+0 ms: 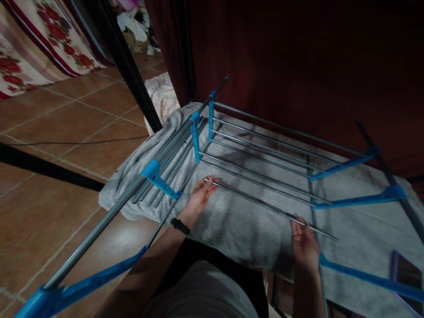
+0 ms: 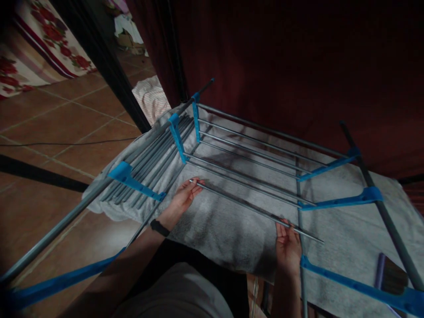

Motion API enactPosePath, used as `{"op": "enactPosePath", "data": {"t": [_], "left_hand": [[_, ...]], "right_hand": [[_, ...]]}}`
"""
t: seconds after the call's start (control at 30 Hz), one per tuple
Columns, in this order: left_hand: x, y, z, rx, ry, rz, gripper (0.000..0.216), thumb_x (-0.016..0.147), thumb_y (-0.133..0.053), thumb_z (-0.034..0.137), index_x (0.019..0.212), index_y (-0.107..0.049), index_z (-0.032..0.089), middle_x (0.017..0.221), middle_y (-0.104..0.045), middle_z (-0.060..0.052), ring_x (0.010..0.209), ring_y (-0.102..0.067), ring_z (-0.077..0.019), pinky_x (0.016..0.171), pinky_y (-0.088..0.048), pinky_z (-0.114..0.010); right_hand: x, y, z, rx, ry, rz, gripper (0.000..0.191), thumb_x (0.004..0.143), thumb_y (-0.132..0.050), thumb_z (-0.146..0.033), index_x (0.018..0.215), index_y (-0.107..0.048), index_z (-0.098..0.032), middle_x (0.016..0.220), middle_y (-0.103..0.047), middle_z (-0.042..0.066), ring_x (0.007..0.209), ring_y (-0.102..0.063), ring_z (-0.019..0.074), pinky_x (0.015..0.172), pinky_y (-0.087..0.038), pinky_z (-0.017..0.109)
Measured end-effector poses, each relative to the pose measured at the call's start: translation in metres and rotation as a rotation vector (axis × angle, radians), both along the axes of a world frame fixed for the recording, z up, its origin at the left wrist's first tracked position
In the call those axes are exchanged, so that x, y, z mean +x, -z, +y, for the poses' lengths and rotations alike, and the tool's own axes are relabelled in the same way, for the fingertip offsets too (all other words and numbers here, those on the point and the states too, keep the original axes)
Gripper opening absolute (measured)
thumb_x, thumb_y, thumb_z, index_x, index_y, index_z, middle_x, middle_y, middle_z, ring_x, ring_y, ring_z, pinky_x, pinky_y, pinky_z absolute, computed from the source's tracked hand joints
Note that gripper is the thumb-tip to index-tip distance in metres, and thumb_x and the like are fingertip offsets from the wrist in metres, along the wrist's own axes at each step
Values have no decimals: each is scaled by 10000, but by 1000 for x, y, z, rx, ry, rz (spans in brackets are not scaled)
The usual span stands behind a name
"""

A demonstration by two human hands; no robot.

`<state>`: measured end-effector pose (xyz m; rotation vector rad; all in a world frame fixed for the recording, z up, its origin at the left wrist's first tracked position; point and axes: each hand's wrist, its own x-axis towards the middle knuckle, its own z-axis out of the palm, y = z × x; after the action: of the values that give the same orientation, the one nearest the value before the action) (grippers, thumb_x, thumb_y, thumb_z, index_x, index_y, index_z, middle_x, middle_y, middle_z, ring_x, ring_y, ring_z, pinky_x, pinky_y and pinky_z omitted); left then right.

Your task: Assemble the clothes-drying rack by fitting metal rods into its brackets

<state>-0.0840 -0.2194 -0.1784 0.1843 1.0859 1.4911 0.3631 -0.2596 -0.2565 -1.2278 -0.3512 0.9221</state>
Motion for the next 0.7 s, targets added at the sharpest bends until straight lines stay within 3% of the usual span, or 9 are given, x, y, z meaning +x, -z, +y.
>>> {"op": "enactPosePath", "data": {"t": [0.2,0.4,0.53,0.7], "left_hand": [[-10,1,2,-23,-96,-9,268,929,-1071,250,934,-809,191,936,-871,-70,836,-836,-181,852,-684,-293],[-23,-1,4,-68,-188,-92,180,1007,-978,169,965,-802,171,943,-876,-59,741,-790,-120,757,-644,-226],[-24,-8,1,-47,-202,-126,192,983,-981,114,960,-800,174,940,-877,-49,804,-836,-139,789,-658,-231],[-16,-20,-3,38,-134,-91,222,926,-1038,129,1007,-840,190,1017,-907,-61,956,-885,-189,893,-676,-275]], "right_hand": [[-4,-3,-1,-11,17,41,225,814,-1008,-330,961,-847,-272,1053,-906,14,1104,-886,218,1386,-585,549],[-1,-1,3,-45,38,89,199,818,-973,-305,970,-853,-263,1055,-901,36,1178,-882,241,1387,-576,501],[5,-3,2,-84,13,100,196,850,-953,-338,1006,-848,-281,1126,-910,30,1229,-862,236,1359,-603,493],[9,-13,-1,-105,48,145,152,889,-907,-238,1012,-824,-273,1147,-887,12,1184,-863,199,1296,-656,440]]}}
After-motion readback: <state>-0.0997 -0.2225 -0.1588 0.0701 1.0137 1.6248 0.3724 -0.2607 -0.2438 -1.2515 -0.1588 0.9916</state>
